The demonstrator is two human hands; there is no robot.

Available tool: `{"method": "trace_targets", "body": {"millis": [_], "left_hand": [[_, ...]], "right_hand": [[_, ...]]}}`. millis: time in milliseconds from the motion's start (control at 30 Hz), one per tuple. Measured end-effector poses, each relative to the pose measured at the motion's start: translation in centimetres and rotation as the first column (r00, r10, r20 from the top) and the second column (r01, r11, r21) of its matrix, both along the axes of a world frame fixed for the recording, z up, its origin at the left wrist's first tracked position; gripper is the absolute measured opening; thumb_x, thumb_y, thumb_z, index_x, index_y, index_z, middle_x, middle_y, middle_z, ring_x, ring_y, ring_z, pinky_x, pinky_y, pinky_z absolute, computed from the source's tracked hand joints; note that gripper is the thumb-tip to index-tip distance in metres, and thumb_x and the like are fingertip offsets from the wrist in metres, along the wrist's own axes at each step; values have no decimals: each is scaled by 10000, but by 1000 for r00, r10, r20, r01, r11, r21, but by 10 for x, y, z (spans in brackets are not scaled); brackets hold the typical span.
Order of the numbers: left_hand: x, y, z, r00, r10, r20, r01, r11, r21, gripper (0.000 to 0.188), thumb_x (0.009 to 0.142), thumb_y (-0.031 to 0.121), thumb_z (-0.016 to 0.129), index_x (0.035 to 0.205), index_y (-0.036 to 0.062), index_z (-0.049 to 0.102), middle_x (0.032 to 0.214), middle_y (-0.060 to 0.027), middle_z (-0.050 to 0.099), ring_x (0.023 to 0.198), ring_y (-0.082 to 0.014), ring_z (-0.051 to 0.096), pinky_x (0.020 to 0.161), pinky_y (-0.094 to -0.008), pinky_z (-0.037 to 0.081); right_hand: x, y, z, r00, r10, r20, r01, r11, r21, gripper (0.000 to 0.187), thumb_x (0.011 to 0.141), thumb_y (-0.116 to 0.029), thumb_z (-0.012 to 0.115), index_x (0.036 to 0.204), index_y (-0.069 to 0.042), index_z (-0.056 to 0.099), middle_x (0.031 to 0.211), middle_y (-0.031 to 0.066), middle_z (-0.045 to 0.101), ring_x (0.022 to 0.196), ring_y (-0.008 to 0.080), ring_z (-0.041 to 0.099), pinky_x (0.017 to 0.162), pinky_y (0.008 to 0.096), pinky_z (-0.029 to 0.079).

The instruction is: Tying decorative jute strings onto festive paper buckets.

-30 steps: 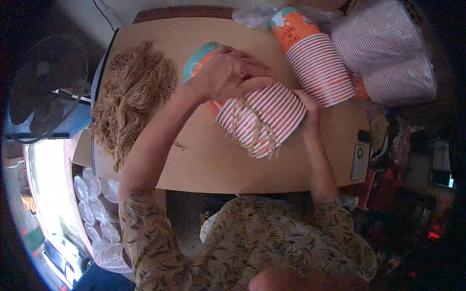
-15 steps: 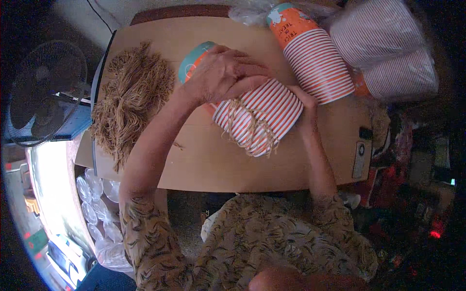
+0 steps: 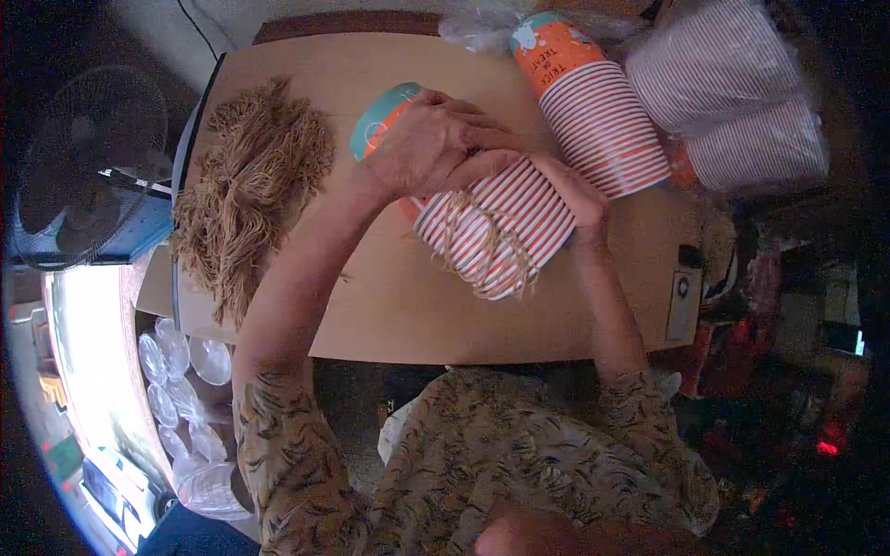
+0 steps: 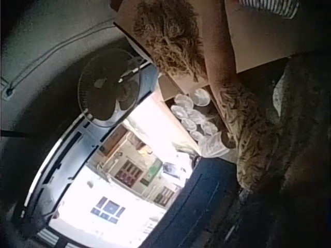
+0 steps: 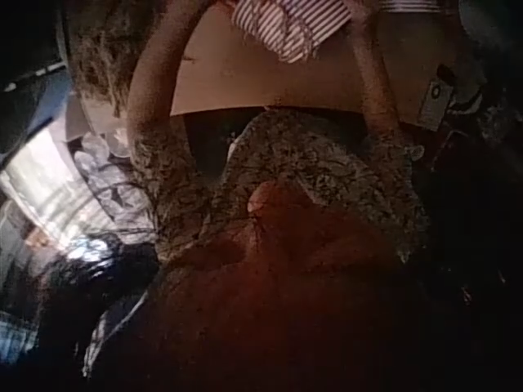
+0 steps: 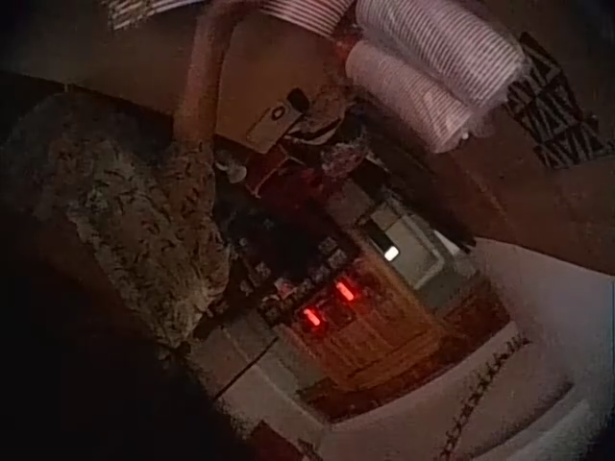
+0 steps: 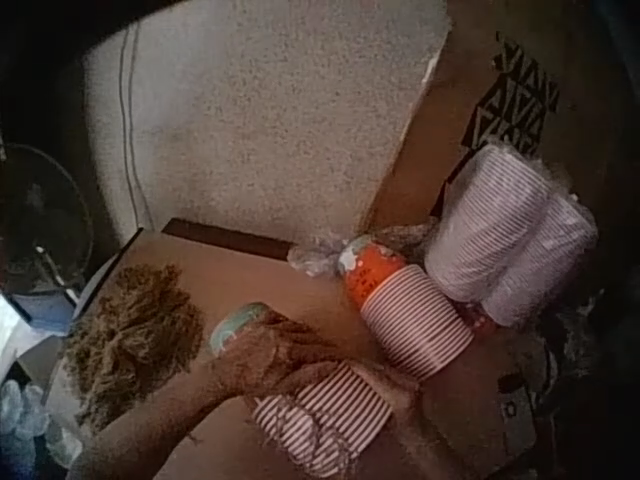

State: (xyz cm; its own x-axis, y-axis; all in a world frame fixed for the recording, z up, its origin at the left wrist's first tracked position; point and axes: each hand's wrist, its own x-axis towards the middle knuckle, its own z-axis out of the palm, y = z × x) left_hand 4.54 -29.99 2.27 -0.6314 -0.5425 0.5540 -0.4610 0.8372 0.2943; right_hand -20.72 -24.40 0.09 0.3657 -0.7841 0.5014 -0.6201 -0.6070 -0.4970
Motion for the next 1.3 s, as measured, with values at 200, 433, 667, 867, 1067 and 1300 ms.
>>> {"method": "trace_targets", "body": {"millis": [200,433,667,867,1067,1300], "left_hand": [[5,4,11,990,76,116,-54,982,-182,351,936,449,523,1186,237,649,1149,10,663,1159,-259,570,979,-480,412],[30,76,-89,163,854,-494,-339,519,785,589,1003,473,414,1336,-8,485,1321,-164,544,1241,-298,503,1098,-448,322],[-8,95,-75,166,800,-576,755,273,597,714,969,594,400,1446,65,339,1368,-127,496,1241,-236,510,1015,-401,460],[-10,106,-41,284,674,-682,402,562,723,817,962,415,555,1536,74,85,1511,-157,317,1348,-263,377,1099,-394,341],[-3,102,-26,579,281,-765,3,938,347,825,931,253,557,1521,-12,45,1576,-187,129,1455,-278,152,1179,-394,148],[6,111,-53,564,317,-763,150,869,472,828,928,213,534,1527,5,2,1581,-172,122,1459,-269,143,1182,-392,138]], "right_hand": [[0,2,8,999,39,0,-39,999,19,384,897,-40,472,1255,-73,609,1181,128,655,1097,266,637,926,353,516],[-15,13,25,924,240,298,-368,770,521,646,804,-22,616,1421,-36,428,1383,145,520,1291,241,487,1075,352,392],[1,-5,-5,915,-244,321,-140,556,820,650,981,-506,449,1399,-9,420,1394,128,489,1278,240,458,1081,367,345],[45,27,10,908,-74,413,-207,776,595,628,975,-457,495,1412,-21,382,1385,138,488,1264,253,464,1085,385,332],[60,-14,-30,770,53,636,-271,929,251,601,1013,-380,392,1485,-30,267,1540,134,287,1437,261,236,1178,382,169],[63,-2,-56,746,-7,665,-216,943,252,602,1029,-409,299,1482,-14,272,1542,143,283,1437,270,227,1184,394,147]]}}
